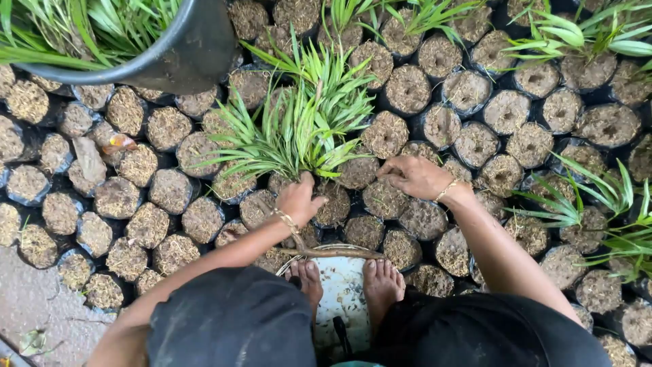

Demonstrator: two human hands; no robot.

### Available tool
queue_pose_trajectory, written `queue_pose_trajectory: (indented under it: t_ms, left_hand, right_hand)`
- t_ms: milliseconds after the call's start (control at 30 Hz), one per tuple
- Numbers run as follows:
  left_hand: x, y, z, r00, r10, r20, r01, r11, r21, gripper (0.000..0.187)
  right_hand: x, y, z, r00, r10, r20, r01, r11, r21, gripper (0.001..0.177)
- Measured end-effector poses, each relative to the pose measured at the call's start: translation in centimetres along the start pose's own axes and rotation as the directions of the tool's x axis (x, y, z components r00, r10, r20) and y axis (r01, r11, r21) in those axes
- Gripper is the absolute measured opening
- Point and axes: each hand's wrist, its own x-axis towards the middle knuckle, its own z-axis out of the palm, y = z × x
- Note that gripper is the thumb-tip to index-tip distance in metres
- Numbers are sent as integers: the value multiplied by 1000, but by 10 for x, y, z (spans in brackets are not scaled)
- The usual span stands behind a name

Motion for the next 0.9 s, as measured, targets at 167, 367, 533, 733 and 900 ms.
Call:
queue_pose_trajectory:
  t_ms: [167,367,533,733,900]
  left_hand:
    - [31,-20,34,998,-19,-60,7,979,-205,43]
    - [-12,23,-39,950,190,247,126,491,-862,17]
    - [-43,44,-71,856,438,273,41,469,-882,14]
    - [-45,56,-71,788,579,209,-232,593,-771,35]
    - [-35,53,-47,889,399,225,-315,890,-331,18]
  right_hand:
    - [-9,-9,8,999,0,37,-1,999,38,29]
    - [-18,-5,-12,966,-187,-177,226,946,231,22]
    - [-43,-50,-44,743,-492,-455,582,810,75,36]
    - [-47,-61,17,720,-637,-276,499,751,-433,42]
    - [-37,-11,37,895,-439,-72,430,896,-112,22]
